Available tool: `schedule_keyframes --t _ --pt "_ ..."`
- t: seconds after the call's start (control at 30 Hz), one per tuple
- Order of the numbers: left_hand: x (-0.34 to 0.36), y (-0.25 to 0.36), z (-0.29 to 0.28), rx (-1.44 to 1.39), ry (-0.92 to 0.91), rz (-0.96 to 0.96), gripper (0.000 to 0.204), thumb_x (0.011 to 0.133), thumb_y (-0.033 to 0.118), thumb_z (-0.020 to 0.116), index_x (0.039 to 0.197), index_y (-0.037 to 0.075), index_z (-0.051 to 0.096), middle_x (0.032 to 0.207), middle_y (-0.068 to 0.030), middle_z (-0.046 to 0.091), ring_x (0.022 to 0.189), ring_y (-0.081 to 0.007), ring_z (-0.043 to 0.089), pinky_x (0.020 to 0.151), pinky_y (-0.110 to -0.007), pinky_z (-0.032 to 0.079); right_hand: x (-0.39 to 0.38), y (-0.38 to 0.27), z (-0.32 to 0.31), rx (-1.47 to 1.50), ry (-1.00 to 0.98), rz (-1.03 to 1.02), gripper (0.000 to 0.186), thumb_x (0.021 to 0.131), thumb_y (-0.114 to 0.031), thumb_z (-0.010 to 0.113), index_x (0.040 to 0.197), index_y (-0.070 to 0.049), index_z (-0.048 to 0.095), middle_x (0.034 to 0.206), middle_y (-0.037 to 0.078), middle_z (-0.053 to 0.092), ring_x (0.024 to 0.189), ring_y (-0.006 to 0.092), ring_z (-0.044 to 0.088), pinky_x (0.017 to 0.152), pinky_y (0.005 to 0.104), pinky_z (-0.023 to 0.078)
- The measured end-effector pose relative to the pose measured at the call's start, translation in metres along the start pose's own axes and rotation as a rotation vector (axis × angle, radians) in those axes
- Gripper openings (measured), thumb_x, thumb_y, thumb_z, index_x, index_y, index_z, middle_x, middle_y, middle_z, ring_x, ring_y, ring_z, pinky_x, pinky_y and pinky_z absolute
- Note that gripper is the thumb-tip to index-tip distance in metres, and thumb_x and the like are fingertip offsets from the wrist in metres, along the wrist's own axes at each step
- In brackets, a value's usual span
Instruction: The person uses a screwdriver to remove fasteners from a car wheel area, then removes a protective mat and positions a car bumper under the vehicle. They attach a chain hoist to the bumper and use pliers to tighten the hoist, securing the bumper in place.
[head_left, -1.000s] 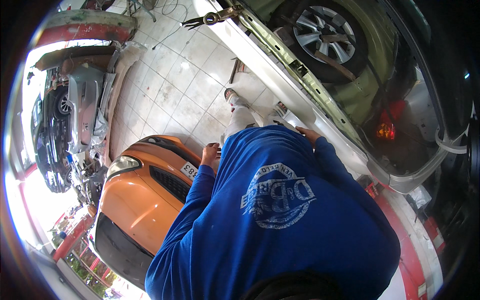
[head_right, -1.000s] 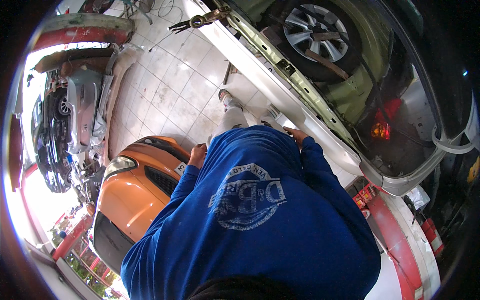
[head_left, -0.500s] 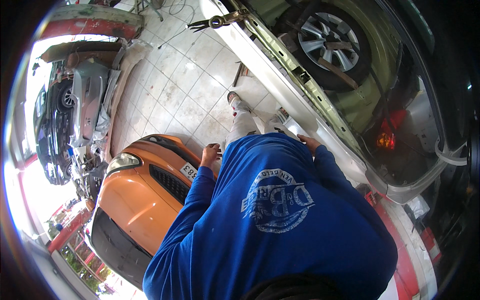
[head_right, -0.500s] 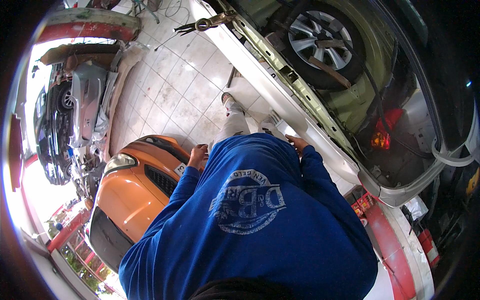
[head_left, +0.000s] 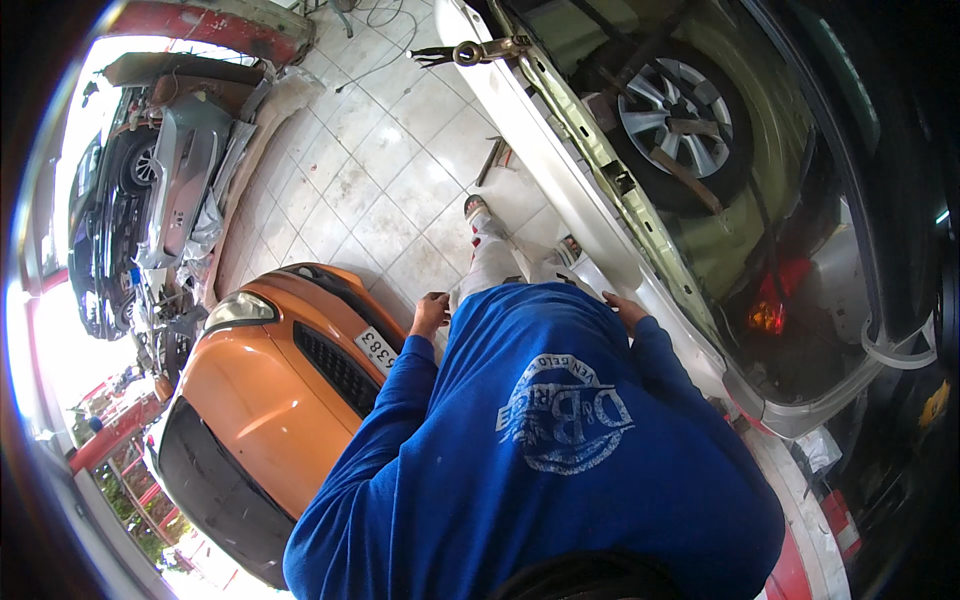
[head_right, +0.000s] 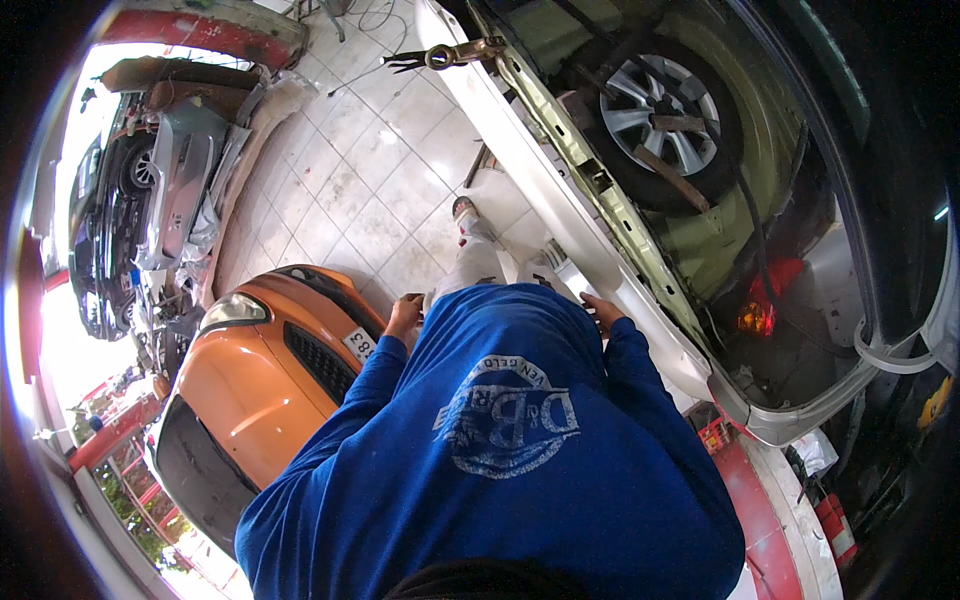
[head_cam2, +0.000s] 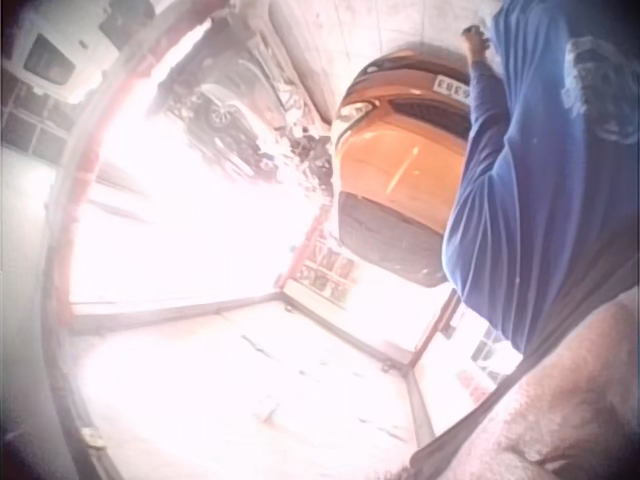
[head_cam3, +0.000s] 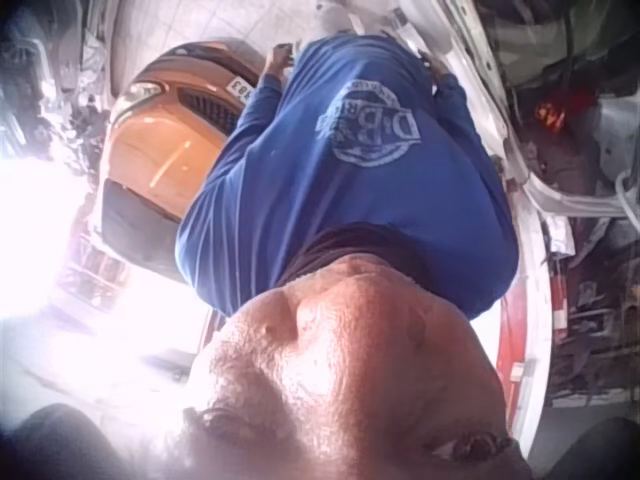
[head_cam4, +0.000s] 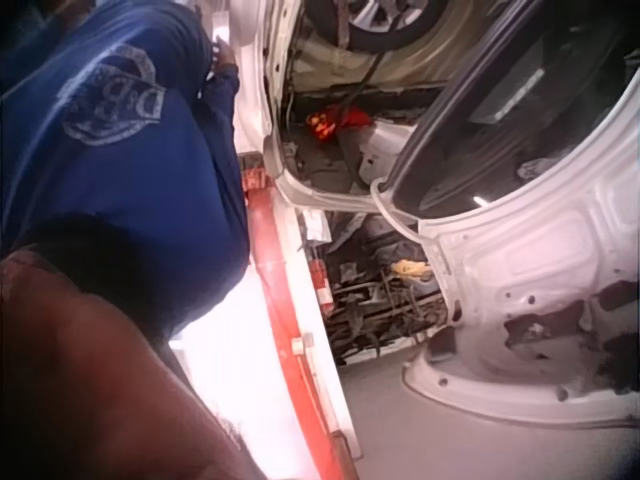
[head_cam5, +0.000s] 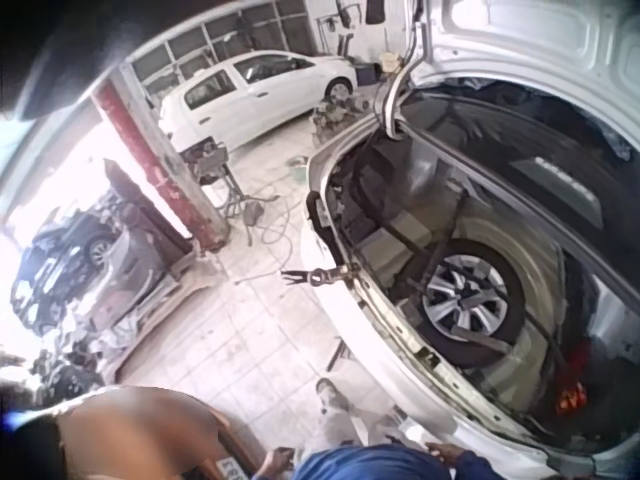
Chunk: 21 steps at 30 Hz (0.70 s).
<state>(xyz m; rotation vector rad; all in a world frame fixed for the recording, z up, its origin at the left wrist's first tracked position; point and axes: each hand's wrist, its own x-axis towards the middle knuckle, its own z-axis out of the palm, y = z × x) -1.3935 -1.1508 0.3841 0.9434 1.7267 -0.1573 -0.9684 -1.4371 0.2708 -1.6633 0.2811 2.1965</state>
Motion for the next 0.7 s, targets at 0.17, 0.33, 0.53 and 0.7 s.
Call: schedule_keyframes --t 0.17,0.33,0.53,0.7 --pt "0.001 -0.003 -0.002 0.039 -0.031 -0.002 0.036 0.100 0.028 0.059 0.123 0.002 0.066 0.092 -0.0085 0.068 0.071 -0.0230 0.066 0.066 -0.040 0.057 -0.011 -0.011 0.007 -0.009 0.016 -0.015 0.097 0.087 -0.077 0.057 0.156 -0.011 0.041 0.153 0.022 0.049 0.131 0.0415 0.054 0.102 0.0586 0.046" --pt "0.008 -0.001 -0.018 0.029 -0.030 -0.032 0.036 0.099 0.027 0.059 0.125 0.003 0.065 0.098 -0.0107 0.070 0.077 -0.0236 0.067 0.067 -0.040 0.057 -0.015 -0.022 0.032 0.011 0.025 0.005 0.101 0.086 -0.077 0.058 0.159 -0.011 0.037 0.156 0.024 0.045 0.135 0.0435 0.050 0.104 0.0607 0.044" --pt "0.051 0.023 -0.064 0.013 -0.109 -0.056 0.038 0.099 0.028 0.058 0.128 0.003 0.063 0.101 -0.0123 0.072 0.076 -0.0235 0.069 0.067 -0.039 0.056 -0.003 -0.027 0.072 0.226 0.061 -0.058 0.090 0.091 -0.059 0.070 0.150 0.002 0.041 0.124 0.028 0.066 0.098 0.0294 0.071 0.087 0.0410 0.058" --pt "0.084 0.066 -0.102 0.051 -0.134 -0.006 0.042 0.099 0.030 0.058 0.131 0.002 0.060 0.105 -0.0136 0.073 0.077 -0.0256 0.072 0.068 -0.041 0.055 0.003 -0.043 0.109 0.264 0.079 -0.071 0.090 0.091 -0.058 0.071 0.153 0.000 0.040 0.118 0.021 0.072 0.096 0.0278 0.072 0.088 0.0416 0.058"
